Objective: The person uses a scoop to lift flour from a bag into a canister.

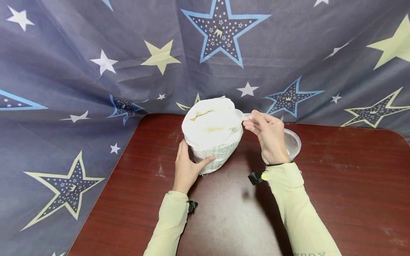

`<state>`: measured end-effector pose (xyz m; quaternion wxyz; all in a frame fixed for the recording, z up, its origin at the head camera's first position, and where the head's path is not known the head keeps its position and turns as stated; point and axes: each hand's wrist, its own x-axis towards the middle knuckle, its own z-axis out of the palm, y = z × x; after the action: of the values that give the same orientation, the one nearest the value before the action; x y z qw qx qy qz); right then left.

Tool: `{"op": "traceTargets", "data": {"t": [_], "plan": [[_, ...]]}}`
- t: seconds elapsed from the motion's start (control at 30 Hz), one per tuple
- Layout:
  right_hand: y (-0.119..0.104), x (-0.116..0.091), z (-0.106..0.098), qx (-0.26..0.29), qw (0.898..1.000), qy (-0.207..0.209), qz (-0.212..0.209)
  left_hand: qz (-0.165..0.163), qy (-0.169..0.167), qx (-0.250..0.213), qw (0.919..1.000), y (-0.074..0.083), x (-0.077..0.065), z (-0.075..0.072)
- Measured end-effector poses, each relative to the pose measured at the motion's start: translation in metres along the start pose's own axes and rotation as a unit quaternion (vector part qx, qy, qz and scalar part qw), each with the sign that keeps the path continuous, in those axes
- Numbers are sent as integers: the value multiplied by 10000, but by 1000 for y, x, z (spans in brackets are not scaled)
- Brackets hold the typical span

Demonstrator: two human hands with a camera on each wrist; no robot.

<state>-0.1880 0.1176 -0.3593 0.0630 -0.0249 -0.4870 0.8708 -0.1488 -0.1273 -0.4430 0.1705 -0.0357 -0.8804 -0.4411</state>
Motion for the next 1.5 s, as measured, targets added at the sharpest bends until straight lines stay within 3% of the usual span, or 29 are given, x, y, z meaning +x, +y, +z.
{"op": "traceTargets", "data": {"t": [0.43, 0.8, 1.5], "plan": [[-8, -9, -19, 439, 9989, 153, -67, -5, 133, -73, 9999, -8, -5, -2], [-21, -16, -51, 845, 9957, 281, -252, -72, 23, -72, 9999, -8, -2, -1], [-32, -32, -95, 1735, 9809, 743, -474, -7, 20, -101, 9999, -2, 0, 2]]}}
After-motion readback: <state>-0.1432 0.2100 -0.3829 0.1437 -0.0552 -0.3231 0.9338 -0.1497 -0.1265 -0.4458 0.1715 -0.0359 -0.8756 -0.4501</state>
